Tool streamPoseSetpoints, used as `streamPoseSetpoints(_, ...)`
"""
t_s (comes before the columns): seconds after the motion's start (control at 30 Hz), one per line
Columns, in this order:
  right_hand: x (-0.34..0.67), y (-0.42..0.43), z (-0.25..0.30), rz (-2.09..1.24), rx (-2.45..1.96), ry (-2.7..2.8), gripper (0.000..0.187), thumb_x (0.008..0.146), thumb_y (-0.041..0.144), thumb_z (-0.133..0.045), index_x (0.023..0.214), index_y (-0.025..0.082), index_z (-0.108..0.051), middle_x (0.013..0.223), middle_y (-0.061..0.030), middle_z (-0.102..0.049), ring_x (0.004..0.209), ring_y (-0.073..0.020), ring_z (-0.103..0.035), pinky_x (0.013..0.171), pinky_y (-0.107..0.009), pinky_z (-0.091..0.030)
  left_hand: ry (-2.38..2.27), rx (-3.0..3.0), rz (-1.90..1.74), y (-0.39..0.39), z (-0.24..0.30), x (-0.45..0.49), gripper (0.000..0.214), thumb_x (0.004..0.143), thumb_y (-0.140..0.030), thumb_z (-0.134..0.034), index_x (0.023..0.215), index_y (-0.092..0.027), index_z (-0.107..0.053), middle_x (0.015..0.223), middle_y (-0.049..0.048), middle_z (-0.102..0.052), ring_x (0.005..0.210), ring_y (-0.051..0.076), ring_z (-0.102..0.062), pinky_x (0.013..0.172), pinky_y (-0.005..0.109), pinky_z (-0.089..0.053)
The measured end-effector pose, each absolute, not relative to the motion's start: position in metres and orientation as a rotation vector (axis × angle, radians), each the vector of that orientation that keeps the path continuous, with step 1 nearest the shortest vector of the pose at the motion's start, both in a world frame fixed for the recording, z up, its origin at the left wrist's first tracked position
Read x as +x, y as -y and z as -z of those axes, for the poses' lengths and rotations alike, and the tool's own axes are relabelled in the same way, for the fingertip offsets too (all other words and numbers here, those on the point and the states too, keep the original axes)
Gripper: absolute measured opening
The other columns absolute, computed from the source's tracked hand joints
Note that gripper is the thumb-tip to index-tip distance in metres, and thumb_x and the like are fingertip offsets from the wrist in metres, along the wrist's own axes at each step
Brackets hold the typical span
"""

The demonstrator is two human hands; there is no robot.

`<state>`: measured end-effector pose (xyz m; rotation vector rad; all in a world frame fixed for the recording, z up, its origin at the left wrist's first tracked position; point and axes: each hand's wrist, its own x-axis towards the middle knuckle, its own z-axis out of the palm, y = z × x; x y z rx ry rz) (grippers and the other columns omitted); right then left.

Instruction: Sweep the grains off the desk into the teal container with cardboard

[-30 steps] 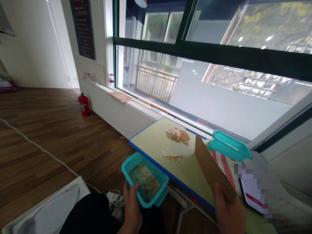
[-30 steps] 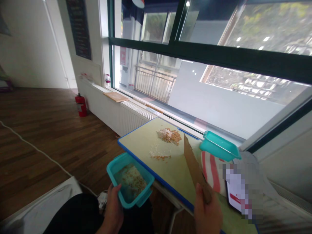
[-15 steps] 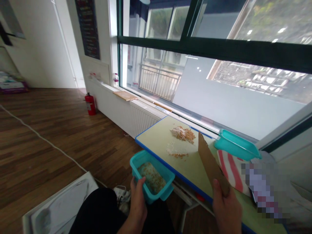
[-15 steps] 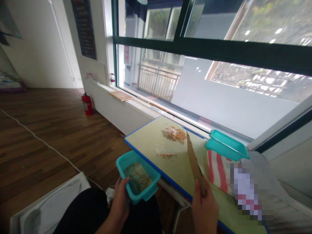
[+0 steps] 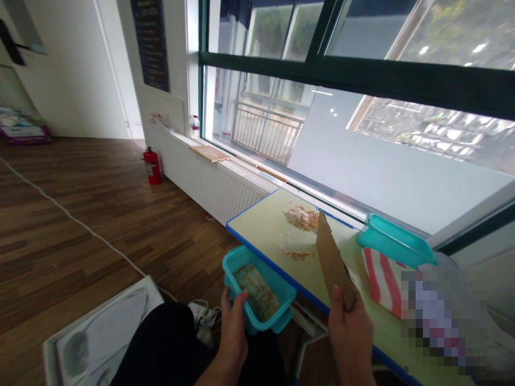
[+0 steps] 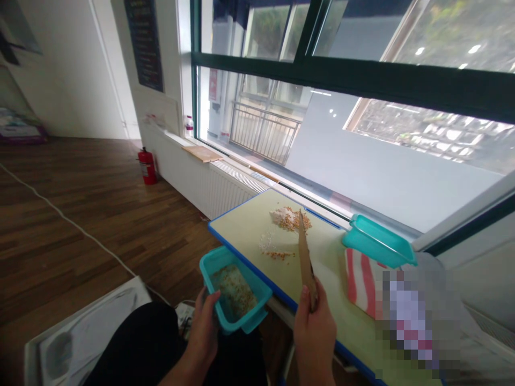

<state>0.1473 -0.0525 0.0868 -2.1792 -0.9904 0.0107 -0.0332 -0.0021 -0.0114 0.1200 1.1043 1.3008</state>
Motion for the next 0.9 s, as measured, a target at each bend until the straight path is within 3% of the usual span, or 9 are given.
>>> streamPoseSetpoints(0.37, 0.123, 0.041, -0.090, 0.055, -2.103, 1.061, 0.074, 0.084, 0.064, -0.033, 0.124, 0.009, -0.059, 0.104, -0.0225, -0.071, 0.096, -0.0380, -0.069, 0.079, -0.046, -0.053, -1.122, 0.108, -1.285, -0.006, 0.004, -0.039, 0.068, 0.084, -0.033, -0.068, 0.144, -0.024, -0.038, 0.134, 0.0129, -0.058, 0.114, 0.024, -0.063, 0.097, 0.039, -0.051)
streamPoseSetpoints(0.53, 0.117, 0.039, -0.090, 0.069, -2.124, 1.046, 0.071, 0.084, 0.062, -0.034, 0.123, 0.008, -0.060, 0.101, -0.0227, -0.072, 0.094, -0.0395, -0.069, 0.075, -0.045, -0.053, -1.148, 0.158, -1.295, -0.008, 0.010, -0.040, 0.071, 0.084, -0.034, -0.069, 0.146, -0.025, -0.036, 0.139, 0.0122, -0.054, 0.126, 0.024, -0.055, 0.105, 0.037, -0.045)
streamPoseSetpoints(0.9, 0.097, 0.027, -0.093, 0.043, -2.137, 1.055, 0.070, 0.085, 0.059, -0.034, 0.125, 0.006, -0.058, 0.102, -0.0251, -0.070, 0.095, -0.0396, -0.069, 0.077, -0.046, -0.052, -1.207, 0.140, -1.310, -0.019, 0.012, -0.052, 0.071, 0.082, -0.032, -0.069, 0.145, -0.023, -0.037, 0.135, 0.0135, -0.057, 0.124, 0.024, -0.058, 0.101, 0.037, -0.048)
